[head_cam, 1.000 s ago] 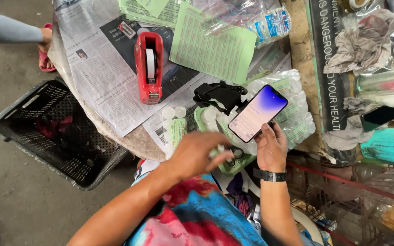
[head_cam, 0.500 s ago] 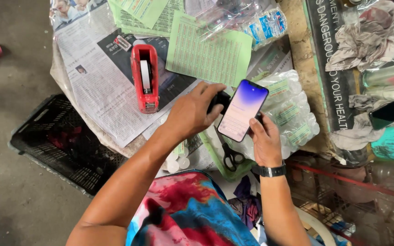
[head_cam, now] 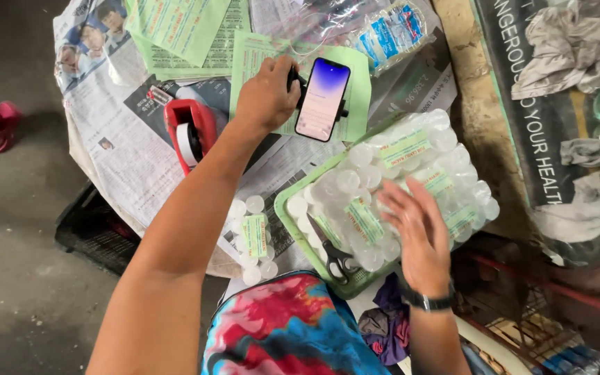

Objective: The person cuts green paper labels from a sheet using scissors and then applies them to packs of white candles. They use a red tape dispenser to secure the labels onto the plastic-wrapped candle packs, which are arranged on a table.

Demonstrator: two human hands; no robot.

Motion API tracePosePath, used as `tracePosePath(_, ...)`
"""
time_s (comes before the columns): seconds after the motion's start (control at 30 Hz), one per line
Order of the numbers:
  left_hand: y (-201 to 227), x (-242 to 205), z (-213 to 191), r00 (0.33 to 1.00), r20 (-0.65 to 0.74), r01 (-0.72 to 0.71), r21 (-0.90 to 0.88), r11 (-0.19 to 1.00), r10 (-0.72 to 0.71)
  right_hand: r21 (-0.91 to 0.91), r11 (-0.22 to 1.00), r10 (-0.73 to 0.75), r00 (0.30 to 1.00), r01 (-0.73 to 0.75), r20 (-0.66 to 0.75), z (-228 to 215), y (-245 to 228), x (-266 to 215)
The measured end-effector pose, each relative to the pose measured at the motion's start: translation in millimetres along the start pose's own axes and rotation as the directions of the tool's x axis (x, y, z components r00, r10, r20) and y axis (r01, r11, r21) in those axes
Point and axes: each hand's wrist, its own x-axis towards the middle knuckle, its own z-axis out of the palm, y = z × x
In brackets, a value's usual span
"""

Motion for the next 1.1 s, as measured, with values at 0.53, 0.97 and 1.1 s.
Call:
tracePosePath(0.53,-27,61,114,0.98,-0.196,0.048,0.193,0.98,-0.009,0.003,0.982,0.188,0.979,-0.189,0.083,-81,-4,-25)
tracePosePath(0.97,-23,63,110,0.986,-0.092,0.152,0.17,0.974,-0.138,0.044,0.99,0.13,0.99,-0.132,0.045,-91,1,-31)
tracePosePath(1.1,-21,59,95,0.983,0.047,0.167,0.178,0.97,-0.178,0.027,0.992,0.126,0.992,-0.125,-0.024,-70,2,-46)
